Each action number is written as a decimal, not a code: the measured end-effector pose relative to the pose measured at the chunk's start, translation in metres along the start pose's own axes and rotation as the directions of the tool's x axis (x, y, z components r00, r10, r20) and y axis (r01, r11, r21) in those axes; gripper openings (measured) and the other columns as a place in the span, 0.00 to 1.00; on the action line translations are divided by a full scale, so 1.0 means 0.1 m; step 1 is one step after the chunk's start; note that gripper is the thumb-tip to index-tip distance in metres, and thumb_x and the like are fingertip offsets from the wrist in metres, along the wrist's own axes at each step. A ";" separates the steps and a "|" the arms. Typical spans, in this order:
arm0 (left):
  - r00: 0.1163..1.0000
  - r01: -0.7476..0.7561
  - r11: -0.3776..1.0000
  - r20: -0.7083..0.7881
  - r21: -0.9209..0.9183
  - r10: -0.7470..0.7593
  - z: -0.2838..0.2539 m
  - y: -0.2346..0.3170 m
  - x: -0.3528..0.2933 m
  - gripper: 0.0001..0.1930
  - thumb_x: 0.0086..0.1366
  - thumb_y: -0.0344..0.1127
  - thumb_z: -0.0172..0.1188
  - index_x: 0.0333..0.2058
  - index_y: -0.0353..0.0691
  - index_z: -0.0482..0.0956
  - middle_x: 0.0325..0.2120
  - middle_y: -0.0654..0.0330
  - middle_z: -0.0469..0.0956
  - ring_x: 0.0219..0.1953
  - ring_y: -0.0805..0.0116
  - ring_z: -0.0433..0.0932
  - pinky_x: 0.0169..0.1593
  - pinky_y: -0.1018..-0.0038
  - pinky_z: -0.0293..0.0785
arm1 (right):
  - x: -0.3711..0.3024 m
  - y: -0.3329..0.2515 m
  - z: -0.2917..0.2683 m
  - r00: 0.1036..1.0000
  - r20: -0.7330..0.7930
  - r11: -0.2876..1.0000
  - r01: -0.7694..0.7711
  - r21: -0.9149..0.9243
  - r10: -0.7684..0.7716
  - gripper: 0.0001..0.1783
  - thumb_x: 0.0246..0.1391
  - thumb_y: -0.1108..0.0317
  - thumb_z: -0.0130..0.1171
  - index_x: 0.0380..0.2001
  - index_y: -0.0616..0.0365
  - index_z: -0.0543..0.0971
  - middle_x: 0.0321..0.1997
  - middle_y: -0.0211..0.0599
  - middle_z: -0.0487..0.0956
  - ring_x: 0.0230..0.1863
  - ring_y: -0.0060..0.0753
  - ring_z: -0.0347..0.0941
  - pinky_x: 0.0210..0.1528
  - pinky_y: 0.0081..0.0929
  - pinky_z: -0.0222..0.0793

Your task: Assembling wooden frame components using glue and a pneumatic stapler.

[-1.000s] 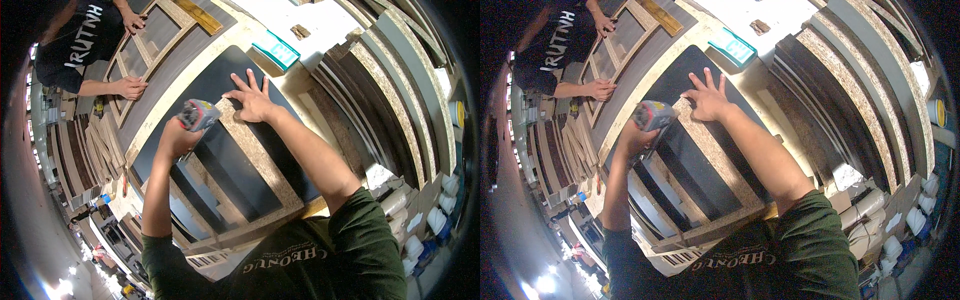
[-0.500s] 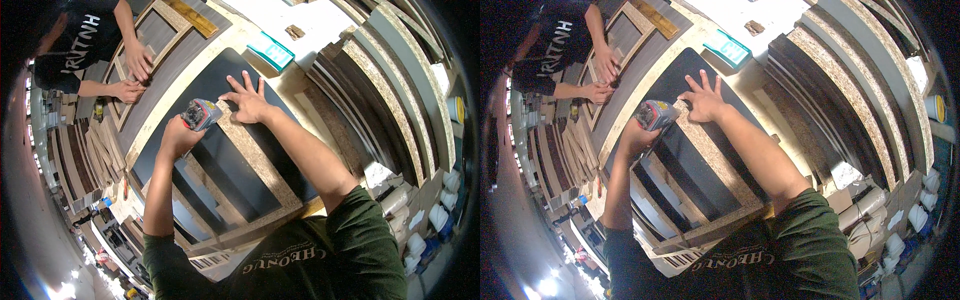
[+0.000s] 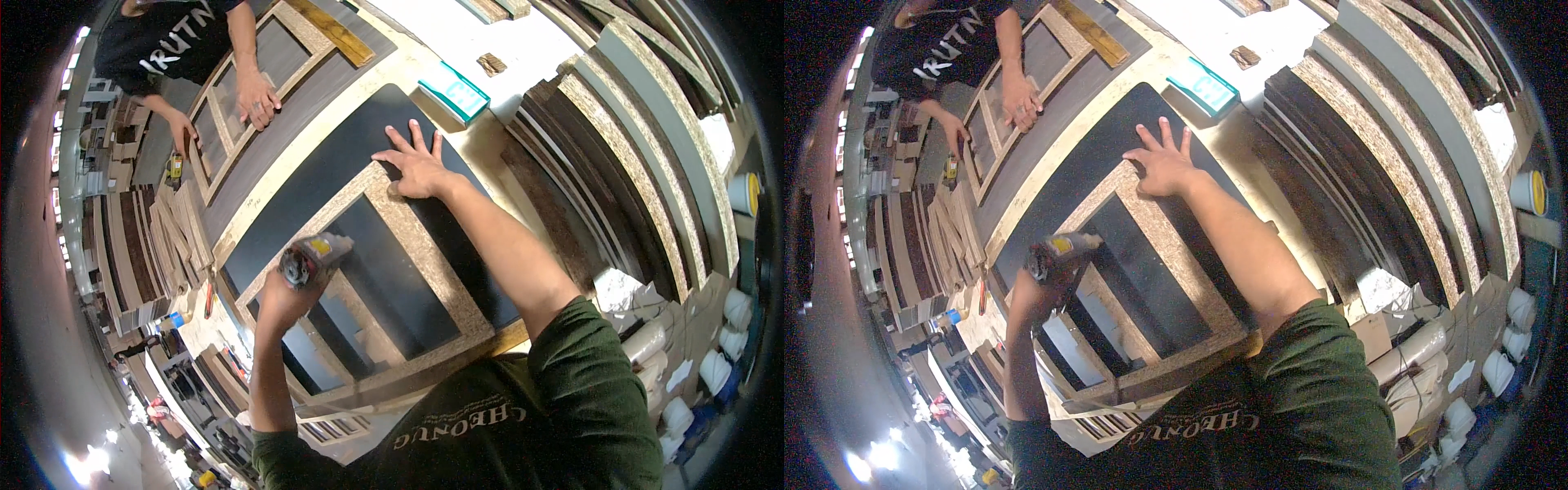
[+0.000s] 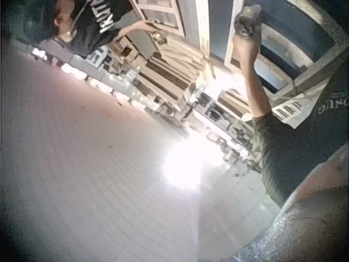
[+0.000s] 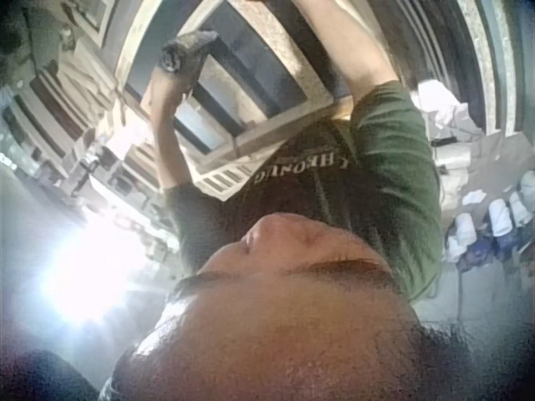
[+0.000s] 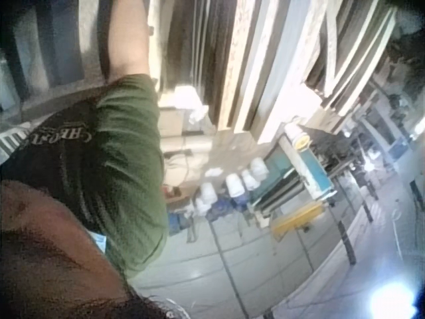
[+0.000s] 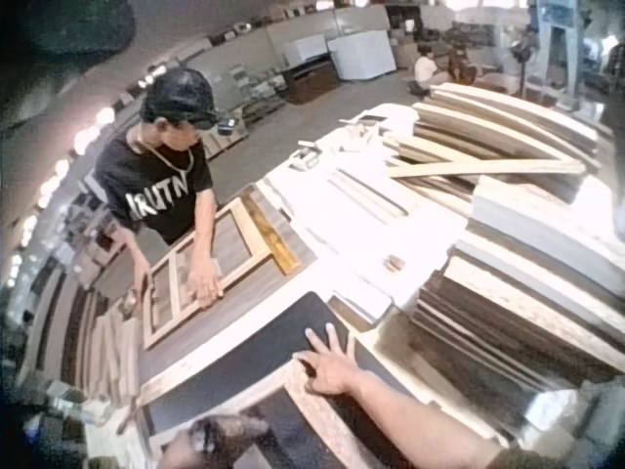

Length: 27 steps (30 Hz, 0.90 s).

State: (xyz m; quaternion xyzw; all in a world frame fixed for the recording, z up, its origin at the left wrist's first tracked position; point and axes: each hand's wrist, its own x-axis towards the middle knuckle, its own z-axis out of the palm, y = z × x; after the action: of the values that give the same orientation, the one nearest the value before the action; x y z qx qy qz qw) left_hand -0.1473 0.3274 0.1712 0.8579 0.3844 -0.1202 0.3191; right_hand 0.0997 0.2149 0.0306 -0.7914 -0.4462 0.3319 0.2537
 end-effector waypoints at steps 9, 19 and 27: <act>0.959 0.042 0.995 -0.275 -0.091 -0.066 0.07 -0.52 -1.17 0.16 0.50 0.42 0.68 0.34 0.38 0.81 0.28 0.53 0.82 0.33 0.56 0.82 0.36 0.67 0.77 | 0.09 -0.09 0.16 0.993 -0.094 0.997 0.064 -0.039 -0.067 0.47 0.33 0.54 0.65 0.63 0.31 0.62 0.74 0.35 0.44 0.74 0.53 0.24 0.67 0.66 0.16; 0.598 0.146 0.952 -0.743 -0.270 -0.302 0.62 -2.70 -2.32 0.16 0.47 0.42 0.65 0.29 0.35 0.80 0.26 0.45 0.79 0.32 0.48 0.80 0.33 0.61 0.76 | -1.01 0.14 0.36 0.969 -0.199 0.975 0.107 -0.194 -0.146 0.35 0.53 0.48 0.54 0.62 0.49 0.64 0.72 0.33 0.51 0.74 0.43 0.36 0.71 0.52 0.21; 0.386 0.750 0.623 -0.617 -0.222 -0.686 0.68 -4.33 -2.70 0.22 0.53 0.35 0.59 0.46 0.32 0.70 0.41 0.42 0.74 0.46 0.44 0.74 0.47 0.55 0.71 | -1.77 0.05 0.75 0.984 -0.152 0.964 -0.129 -0.232 0.095 0.41 0.50 0.42 0.56 0.63 0.50 0.61 0.73 0.34 0.49 0.74 0.48 0.34 0.64 0.70 0.26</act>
State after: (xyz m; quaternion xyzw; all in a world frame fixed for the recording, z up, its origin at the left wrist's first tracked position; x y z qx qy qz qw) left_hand -0.6461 0.3437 0.0441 0.6036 0.7952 0.0422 0.0397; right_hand -0.0215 0.0659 0.0316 -0.8617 -0.4186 0.2330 0.1672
